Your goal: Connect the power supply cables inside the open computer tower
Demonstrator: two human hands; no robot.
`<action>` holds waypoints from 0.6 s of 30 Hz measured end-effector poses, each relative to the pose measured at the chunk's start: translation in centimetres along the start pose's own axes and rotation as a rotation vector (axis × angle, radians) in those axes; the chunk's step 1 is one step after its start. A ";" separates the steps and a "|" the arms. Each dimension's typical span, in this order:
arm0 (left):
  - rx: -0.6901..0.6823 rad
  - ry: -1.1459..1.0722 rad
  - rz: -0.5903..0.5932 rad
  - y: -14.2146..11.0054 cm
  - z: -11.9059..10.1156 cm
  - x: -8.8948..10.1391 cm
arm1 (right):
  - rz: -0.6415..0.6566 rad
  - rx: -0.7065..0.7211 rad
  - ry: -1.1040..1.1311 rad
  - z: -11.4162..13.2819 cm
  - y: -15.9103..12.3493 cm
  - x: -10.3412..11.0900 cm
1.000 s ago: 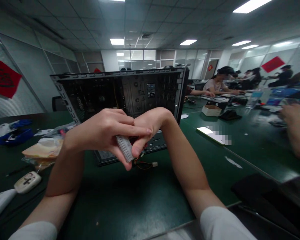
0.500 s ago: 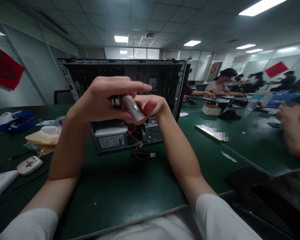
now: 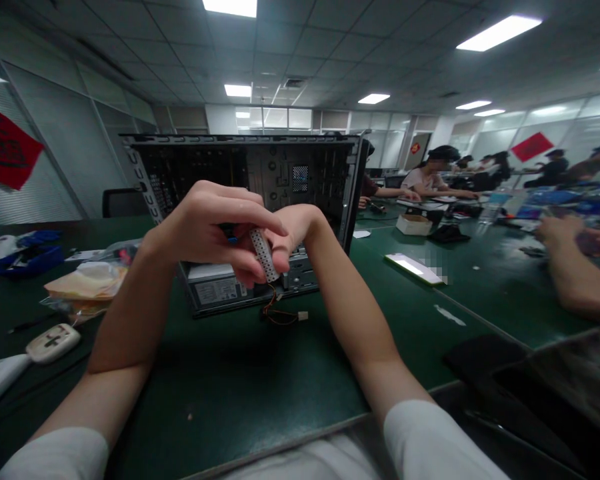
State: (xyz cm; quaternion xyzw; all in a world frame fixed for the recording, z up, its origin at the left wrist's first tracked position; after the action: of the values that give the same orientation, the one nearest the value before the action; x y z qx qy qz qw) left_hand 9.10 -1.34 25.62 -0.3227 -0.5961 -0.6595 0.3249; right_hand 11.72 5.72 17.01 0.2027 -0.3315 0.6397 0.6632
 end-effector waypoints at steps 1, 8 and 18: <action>0.001 -0.008 0.021 0.0 0.0 -0.2 | 0.034 0.028 0.061 0.8 0.2 -0.7; -0.003 -0.025 0.115 -0.4 -0.1 -0.4 | -0.025 -0.032 -0.136 3.9 1.6 -2.0; 0.031 0.135 0.123 -0.6 -1.0 -0.7 | -0.012 -0.070 -0.266 4.6 2.3 -2.3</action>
State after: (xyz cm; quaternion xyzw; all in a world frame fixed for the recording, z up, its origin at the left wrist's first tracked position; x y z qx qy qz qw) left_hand 8.96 -2.25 24.65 -0.3084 -0.5622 -0.6493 0.4090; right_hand 8.76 1.08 18.23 0.2645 -0.4375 0.5912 0.6238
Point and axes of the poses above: each hand's wrist, its own y-axis towards the middle knuckle, its own x-axis out of the back of the hand, z = x × y, the point moved 9 cm from there along y, towards the middle knuckle, and after that the axes turned 10 degrees about x, right-handed, at the moved point
